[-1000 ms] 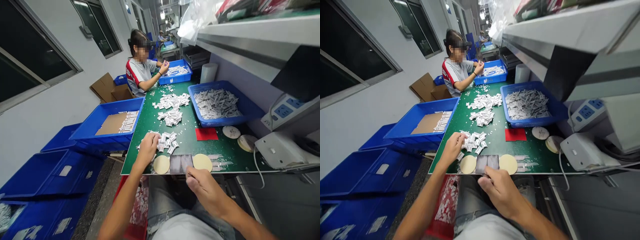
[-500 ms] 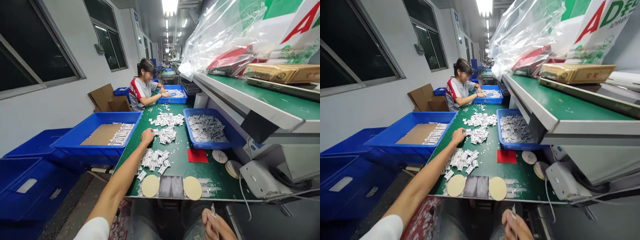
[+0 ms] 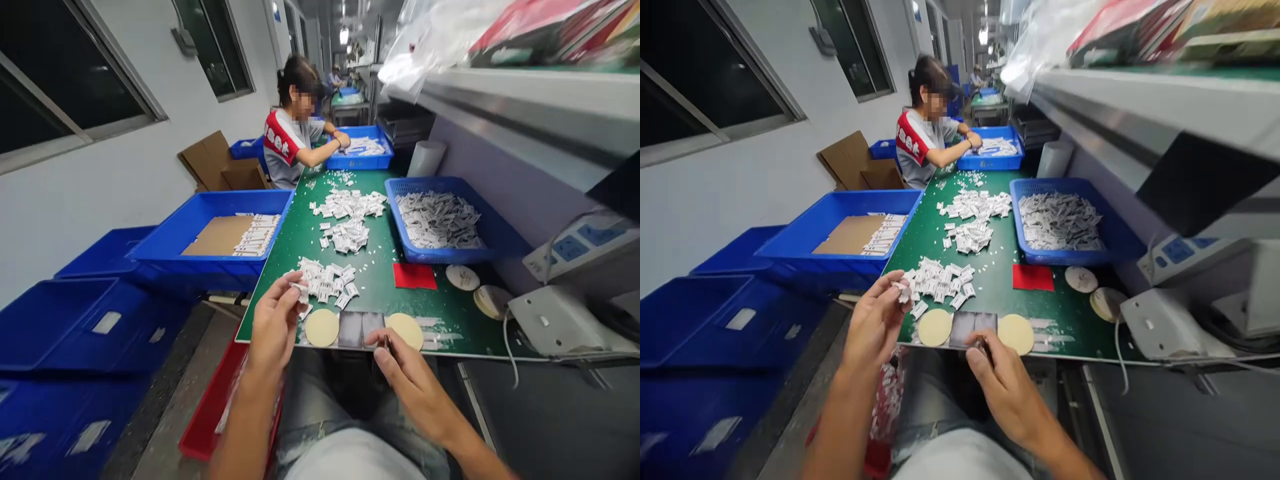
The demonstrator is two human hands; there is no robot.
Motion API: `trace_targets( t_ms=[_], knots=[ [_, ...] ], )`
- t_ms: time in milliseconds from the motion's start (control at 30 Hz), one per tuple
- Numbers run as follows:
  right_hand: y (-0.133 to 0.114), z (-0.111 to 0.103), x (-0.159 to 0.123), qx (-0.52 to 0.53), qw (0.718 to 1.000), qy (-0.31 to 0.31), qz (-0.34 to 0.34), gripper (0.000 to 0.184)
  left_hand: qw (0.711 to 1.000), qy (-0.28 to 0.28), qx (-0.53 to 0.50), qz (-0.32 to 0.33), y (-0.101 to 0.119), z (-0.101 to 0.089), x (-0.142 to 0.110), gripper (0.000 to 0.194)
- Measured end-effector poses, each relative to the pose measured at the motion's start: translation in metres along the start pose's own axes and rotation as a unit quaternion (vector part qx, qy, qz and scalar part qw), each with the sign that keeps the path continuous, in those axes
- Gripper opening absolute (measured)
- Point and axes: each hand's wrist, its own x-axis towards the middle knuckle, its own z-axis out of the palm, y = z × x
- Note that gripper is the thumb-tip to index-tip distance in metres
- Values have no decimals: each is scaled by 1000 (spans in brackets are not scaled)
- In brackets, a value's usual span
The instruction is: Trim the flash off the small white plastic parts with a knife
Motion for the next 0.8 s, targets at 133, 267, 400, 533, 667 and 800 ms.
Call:
trace_targets(
  t_ms=[133, 267, 400, 533, 667, 800],
  knots=[
    [-28, 0, 11, -189, 961, -38, -200, 33, 984, -30, -167, -56, 18, 4, -59, 32],
    [-41, 9, 20, -319, 881, 26, -348, 49, 985, -43, -136, -98, 27, 7, -75, 25],
    [-49, 12, 25, -407, 829, 74, -376, 53, 986, -32, -110, -118, 30, 5, -75, 22],
    [-52, 12, 28, -446, 807, 101, -374, 56, 988, -16, -98, -117, 33, 4, -75, 23],
    [-51, 12, 29, -454, 804, 101, -372, 57, 988, -18, -93, -120, 34, 4, -74, 23],
    [-49, 13, 30, -456, 803, 100, -372, 57, 989, -12, -89, -120, 34, 4, -73, 23]
  ],
)
